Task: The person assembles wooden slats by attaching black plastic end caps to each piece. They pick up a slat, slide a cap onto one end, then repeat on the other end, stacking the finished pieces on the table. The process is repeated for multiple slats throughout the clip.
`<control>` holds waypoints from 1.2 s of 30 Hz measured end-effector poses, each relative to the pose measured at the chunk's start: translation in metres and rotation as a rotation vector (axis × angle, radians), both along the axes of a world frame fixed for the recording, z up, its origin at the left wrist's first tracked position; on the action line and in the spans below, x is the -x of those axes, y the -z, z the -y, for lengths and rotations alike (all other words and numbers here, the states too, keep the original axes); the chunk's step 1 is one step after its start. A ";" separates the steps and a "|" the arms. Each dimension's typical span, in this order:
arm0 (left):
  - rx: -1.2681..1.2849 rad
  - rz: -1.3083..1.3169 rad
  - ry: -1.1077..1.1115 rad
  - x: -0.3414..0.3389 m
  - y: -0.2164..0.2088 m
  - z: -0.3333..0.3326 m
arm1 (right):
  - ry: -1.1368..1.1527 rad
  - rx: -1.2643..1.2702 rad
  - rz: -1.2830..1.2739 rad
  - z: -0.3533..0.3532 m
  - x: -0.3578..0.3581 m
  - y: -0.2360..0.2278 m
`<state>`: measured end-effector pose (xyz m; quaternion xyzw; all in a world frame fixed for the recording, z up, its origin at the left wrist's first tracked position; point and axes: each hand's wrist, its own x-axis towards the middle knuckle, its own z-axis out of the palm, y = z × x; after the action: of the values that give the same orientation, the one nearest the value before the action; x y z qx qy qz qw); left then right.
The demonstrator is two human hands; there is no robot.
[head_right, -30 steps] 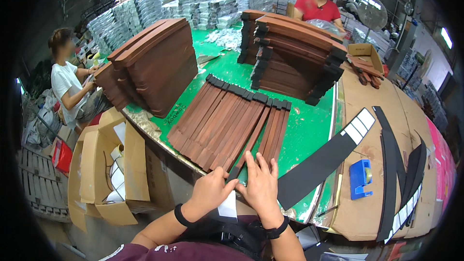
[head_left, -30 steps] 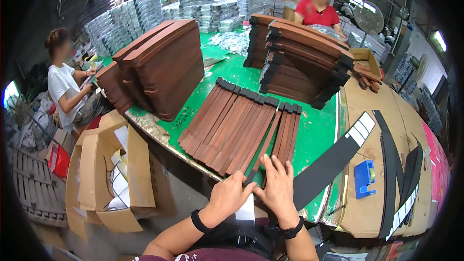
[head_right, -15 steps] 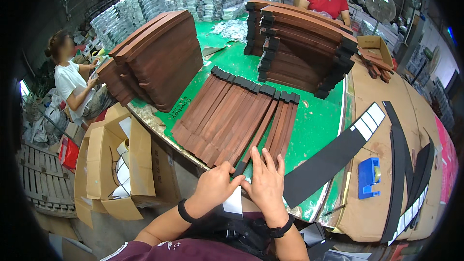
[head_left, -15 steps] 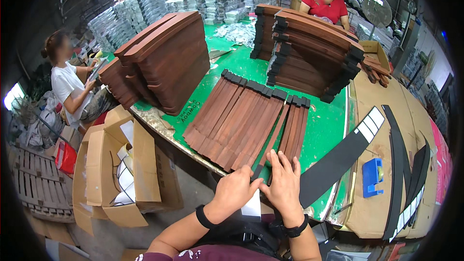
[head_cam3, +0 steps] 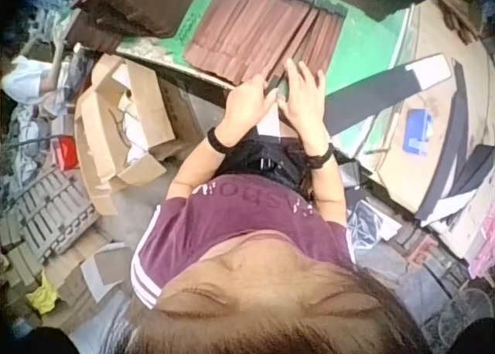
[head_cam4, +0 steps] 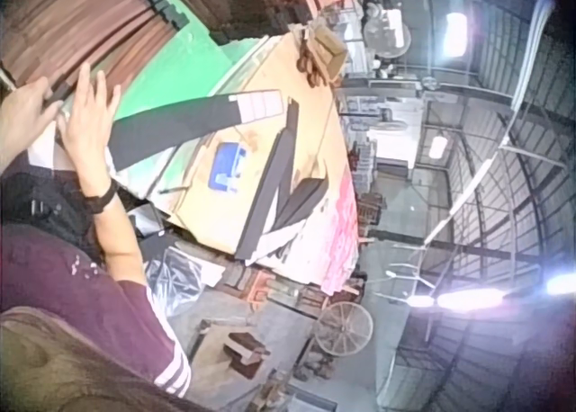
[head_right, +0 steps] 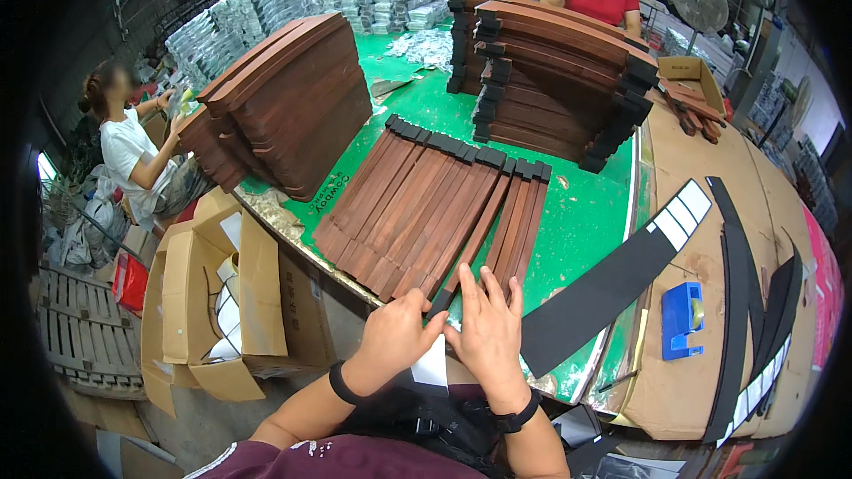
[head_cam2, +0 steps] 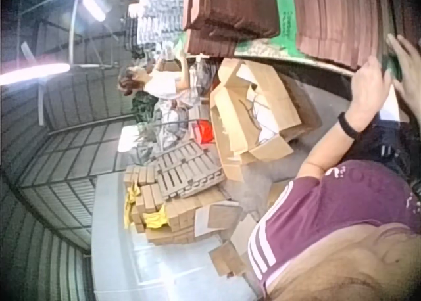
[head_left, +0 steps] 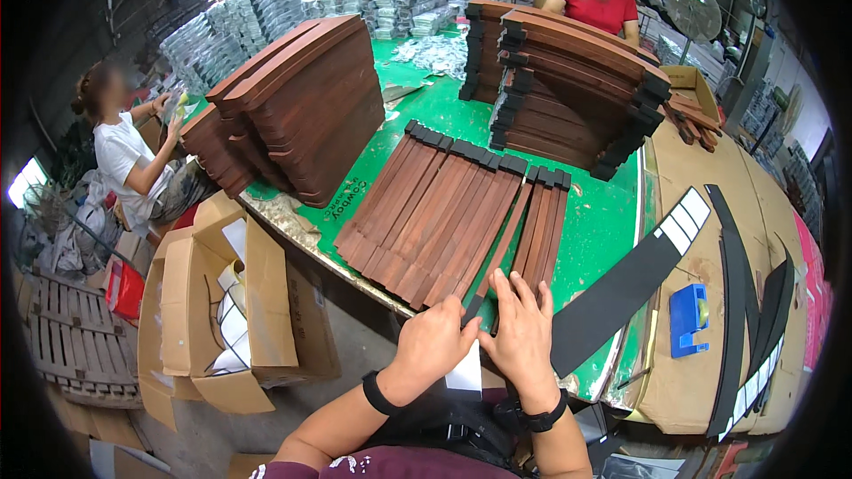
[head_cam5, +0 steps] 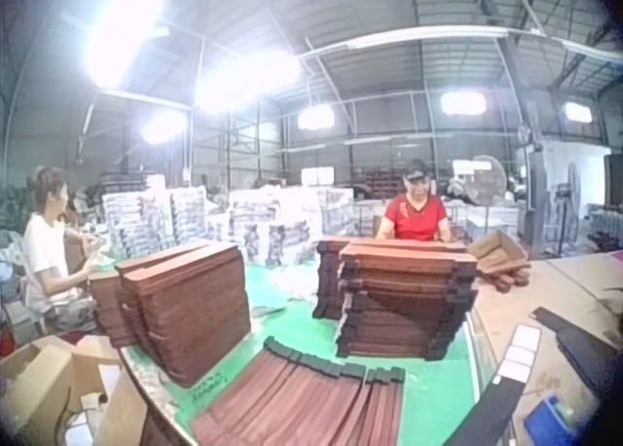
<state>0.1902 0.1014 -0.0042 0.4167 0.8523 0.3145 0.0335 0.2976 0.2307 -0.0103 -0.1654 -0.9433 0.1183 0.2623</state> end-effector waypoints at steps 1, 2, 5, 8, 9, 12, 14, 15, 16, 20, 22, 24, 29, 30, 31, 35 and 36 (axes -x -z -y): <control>0.003 -0.003 -0.005 0.000 0.001 0.000 | 0.000 0.017 0.000 0.001 0.000 -0.001; 0.007 -0.002 -0.007 -0.001 0.000 0.000 | -0.001 0.033 -0.001 0.001 0.000 -0.001; 0.017 0.004 -0.017 -0.002 -0.004 -0.001 | -0.017 -0.018 0.044 0.002 0.000 -0.008; 0.008 0.000 -0.022 -0.006 -0.004 0.002 | -0.020 -0.035 0.041 0.002 0.000 -0.002; -0.014 -0.013 -0.017 -0.006 0.002 0.004 | -0.017 -0.031 0.049 0.001 0.001 -0.003; -0.032 -0.033 0.005 -0.008 0.006 0.014 | -0.023 -0.027 0.062 0.002 -0.001 -0.005; -0.062 0.003 -0.018 -0.011 0.003 0.020 | -0.026 -0.033 0.066 0.001 -0.002 -0.005; -0.071 0.001 -0.013 -0.012 0.004 0.021 | -0.027 -0.043 0.062 0.001 -0.001 -0.005; -0.081 -0.001 -0.008 -0.012 0.005 0.021 | -0.029 -0.053 0.058 0.001 -0.001 -0.005; -0.061 -0.034 -0.009 -0.012 0.005 0.014 | -0.022 -0.059 0.050 0.000 0.000 -0.002; -0.050 -0.045 -0.007 -0.009 0.004 0.011 | -0.010 -0.015 0.027 0.000 0.001 -0.002; -0.036 -0.055 -0.006 -0.007 0.004 0.008 | -0.004 0.021 0.012 0.000 0.001 0.000; -0.030 -0.083 0.004 -0.006 0.007 0.005 | 0.003 0.026 0.012 0.001 0.001 0.000; -0.018 -0.083 0.002 -0.006 0.007 0.004 | 0.000 0.019 0.016 0.003 0.002 -0.003; -0.005 -0.083 0.000 -0.006 0.006 0.004 | -0.004 0.013 0.020 0.003 0.002 -0.005; -0.023 -0.105 -0.007 -0.008 0.008 0.004 | -0.038 -0.082 0.059 0.004 -0.001 0.000; -0.023 -0.107 -0.011 -0.008 0.008 0.003 | -0.038 -0.095 0.054 0.004 0.000 -0.002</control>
<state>0.1982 0.0986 -0.0119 0.4286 0.8515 0.3015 -0.0188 0.2974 0.2267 -0.0085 -0.1381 -0.9576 0.0737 0.2418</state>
